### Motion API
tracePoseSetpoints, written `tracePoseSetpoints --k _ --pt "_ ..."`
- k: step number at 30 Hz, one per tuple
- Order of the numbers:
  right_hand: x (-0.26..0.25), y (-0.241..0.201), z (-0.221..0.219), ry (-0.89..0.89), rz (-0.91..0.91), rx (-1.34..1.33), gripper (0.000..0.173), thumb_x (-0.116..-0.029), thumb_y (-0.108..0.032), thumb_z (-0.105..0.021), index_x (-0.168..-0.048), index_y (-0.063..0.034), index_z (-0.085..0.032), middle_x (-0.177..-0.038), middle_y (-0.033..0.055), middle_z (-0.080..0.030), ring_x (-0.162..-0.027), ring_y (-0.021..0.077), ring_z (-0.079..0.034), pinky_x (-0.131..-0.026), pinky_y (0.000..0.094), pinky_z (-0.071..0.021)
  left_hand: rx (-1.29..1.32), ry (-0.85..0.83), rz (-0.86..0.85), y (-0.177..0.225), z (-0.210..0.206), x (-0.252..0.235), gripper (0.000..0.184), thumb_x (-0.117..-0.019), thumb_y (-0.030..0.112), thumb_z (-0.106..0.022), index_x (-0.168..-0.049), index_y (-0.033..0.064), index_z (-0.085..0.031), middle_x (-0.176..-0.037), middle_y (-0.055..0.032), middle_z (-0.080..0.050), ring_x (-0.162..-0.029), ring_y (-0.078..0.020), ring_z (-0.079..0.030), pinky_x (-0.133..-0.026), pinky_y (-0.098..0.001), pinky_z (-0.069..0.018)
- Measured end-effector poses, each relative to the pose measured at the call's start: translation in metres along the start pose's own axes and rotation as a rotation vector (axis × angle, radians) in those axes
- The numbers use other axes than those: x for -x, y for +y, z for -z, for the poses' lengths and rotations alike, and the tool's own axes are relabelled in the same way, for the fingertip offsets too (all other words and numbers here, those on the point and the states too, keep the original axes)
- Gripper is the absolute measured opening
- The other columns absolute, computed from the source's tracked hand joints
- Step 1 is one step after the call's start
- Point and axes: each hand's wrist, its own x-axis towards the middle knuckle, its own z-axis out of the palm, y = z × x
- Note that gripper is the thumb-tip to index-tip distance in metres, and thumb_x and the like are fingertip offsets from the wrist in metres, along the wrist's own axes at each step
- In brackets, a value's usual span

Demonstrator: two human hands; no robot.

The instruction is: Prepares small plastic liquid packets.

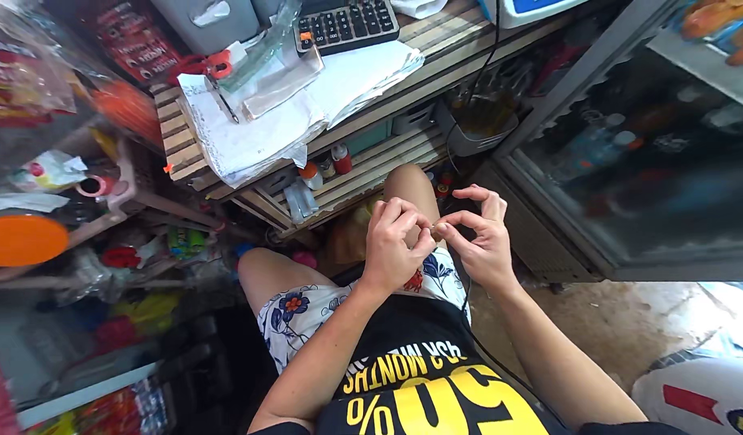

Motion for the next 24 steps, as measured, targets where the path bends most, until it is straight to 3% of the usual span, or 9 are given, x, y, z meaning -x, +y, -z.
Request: tracePoseSetpoints --k 4,8,10,12,16,18,20,22,24 --pt "-0.003 -0.001 0.002 -0.022 -0.003 -0.013 0.018 -0.0920 -0.035 -0.073 -0.082 -0.0205 -0.077 -0.140 0.0053 -0.056 -0.145 0.0262 -0.034 -0.120 0.0481 -0.0251 0.208 -0.222 0.199 0.000 0.012 -0.007 0.012 -0.0927 0.019 -0.066 -0.088 0.0119 -0.074 -0.124 -0.0028 -0.060 -0.122 -0.0196 -0.051 -0.101 -0.0385 -0.0437" --pt "-0.003 0.002 0.000 -0.025 -0.004 -0.090 0.012 -0.0911 -0.032 -0.075 -0.087 -0.0209 -0.077 -0.137 0.0024 -0.056 -0.138 0.0213 -0.040 -0.115 0.0435 -0.0320 0.521 -0.259 0.453 0.000 0.010 -0.009 0.013 -0.0972 0.014 -0.064 -0.089 0.0061 -0.071 -0.123 -0.0070 -0.059 -0.104 -0.0140 -0.059 -0.084 -0.0302 -0.0523" --pt "-0.001 0.000 0.000 -0.020 0.017 -0.081 0.010 -0.0905 -0.033 -0.075 -0.091 -0.0226 -0.074 -0.136 0.0014 -0.055 -0.136 0.0204 -0.042 -0.113 0.0429 -0.0355 0.686 -0.270 0.580 -0.001 0.008 -0.007 0.015 -0.0981 0.011 -0.061 -0.090 0.0046 -0.071 -0.125 -0.0076 -0.057 -0.110 -0.0159 -0.058 -0.092 -0.0346 -0.0519" --pt "0.000 -0.004 0.000 -0.021 0.083 -0.013 0.011 -0.0919 -0.033 -0.074 -0.091 -0.0216 -0.072 -0.138 0.0043 -0.054 -0.141 0.0238 -0.038 -0.116 0.0468 -0.0318 0.761 -0.264 0.639 -0.003 0.008 -0.006 0.016 -0.0981 0.011 -0.059 -0.090 0.0043 -0.071 -0.127 -0.0072 -0.057 -0.116 -0.0168 -0.055 -0.098 -0.0369 -0.0488" --pt "0.001 -0.015 0.001 -0.037 0.202 0.203 0.015 -0.0940 -0.032 -0.070 -0.089 -0.0179 -0.071 -0.138 0.0113 -0.056 -0.148 0.0346 -0.032 -0.122 0.0673 -0.0128 0.736 -0.246 0.616 0.000 0.009 -0.004 0.013 -0.0964 0.008 -0.063 -0.087 0.0048 -0.072 -0.125 -0.0077 -0.058 -0.111 -0.0160 -0.058 -0.093 -0.0331 -0.0523" --pt "-0.001 -0.019 0.000 -0.083 0.218 0.263 0.016 -0.0974 -0.028 -0.065 -0.091 -0.0145 -0.070 -0.139 0.0127 -0.056 -0.150 0.0366 -0.030 -0.121 0.0692 -0.0092 0.718 -0.239 0.603 0.000 0.009 -0.004 0.013 -0.0966 0.007 -0.063 -0.087 0.0045 -0.071 -0.124 -0.0077 -0.058 -0.111 -0.0157 -0.057 -0.093 -0.0322 -0.0518" --pt "-0.001 -0.021 -0.003 -0.149 0.129 0.196 0.021 -0.1023 -0.026 -0.055 -0.092 -0.0130 -0.067 -0.141 0.0112 -0.055 -0.149 0.0327 -0.031 -0.122 0.0617 -0.0158 0.709 -0.242 0.592 0.001 0.009 -0.003 0.013 -0.0977 0.007 -0.062 -0.089 0.0041 -0.071 -0.126 -0.0078 -0.057 -0.112 -0.0152 -0.057 -0.094 -0.0317 -0.0510" --pt "-0.002 -0.018 -0.003 -0.212 -0.010 0.043 0.028 -0.1048 -0.032 -0.049 -0.092 -0.0148 -0.065 -0.142 0.0062 -0.051 -0.140 0.0242 -0.038 -0.114 0.0476 -0.0338 0.701 -0.242 0.590 0.001 0.008 -0.003 0.013 -0.0986 0.008 -0.061 -0.091 0.0036 -0.071 -0.126 -0.0081 -0.057 -0.113 -0.0152 -0.057 -0.094 -0.0319 -0.0514" --pt "-0.002 -0.017 -0.004 -0.187 0.007 0.070 0.027 -0.1036 -0.036 -0.052 -0.092 -0.0151 -0.066 -0.144 0.0071 -0.051 -0.140 0.0261 -0.040 -0.113 0.0495 -0.0356 0.702 -0.237 0.592 -0.001 0.009 -0.003 0.014 -0.0992 0.009 -0.061 -0.092 0.0032 -0.071 -0.127 -0.0084 -0.057 -0.115 -0.0158 -0.056 -0.096 -0.0327 -0.0504"
